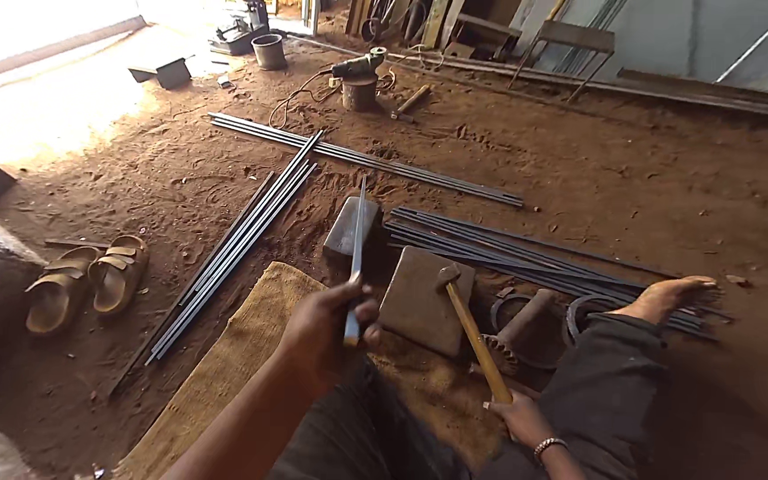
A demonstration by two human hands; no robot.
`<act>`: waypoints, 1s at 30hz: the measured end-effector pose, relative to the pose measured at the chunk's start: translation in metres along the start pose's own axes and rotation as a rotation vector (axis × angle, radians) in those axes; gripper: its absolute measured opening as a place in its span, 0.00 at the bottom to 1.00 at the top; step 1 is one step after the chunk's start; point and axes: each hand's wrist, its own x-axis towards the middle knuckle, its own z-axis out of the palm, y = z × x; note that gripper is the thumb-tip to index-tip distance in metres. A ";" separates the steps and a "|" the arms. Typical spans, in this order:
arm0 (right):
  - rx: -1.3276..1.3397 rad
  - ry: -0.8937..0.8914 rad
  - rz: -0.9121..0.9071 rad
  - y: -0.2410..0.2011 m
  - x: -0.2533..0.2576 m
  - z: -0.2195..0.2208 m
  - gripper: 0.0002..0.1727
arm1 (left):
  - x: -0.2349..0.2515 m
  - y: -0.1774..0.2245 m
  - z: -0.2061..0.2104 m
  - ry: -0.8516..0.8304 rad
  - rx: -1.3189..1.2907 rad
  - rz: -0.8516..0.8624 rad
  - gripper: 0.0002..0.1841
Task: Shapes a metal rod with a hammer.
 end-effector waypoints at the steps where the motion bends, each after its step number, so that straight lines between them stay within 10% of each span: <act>1: 0.034 -0.012 0.004 -0.002 -0.001 0.000 0.22 | 0.003 0.004 0.015 -0.013 -0.038 0.025 0.21; 18: 0.204 0.054 -0.079 0.000 -0.012 0.007 0.16 | 0.033 0.020 0.032 -0.105 -0.223 0.201 0.26; 24: 0.690 0.057 -0.413 -0.057 -0.077 0.004 0.10 | 0.009 -0.008 -0.111 0.120 0.353 -0.087 0.17; 30: 0.690 0.288 -1.068 -0.212 -0.099 -0.062 0.14 | 0.030 -0.077 -0.279 0.387 0.712 -0.177 0.14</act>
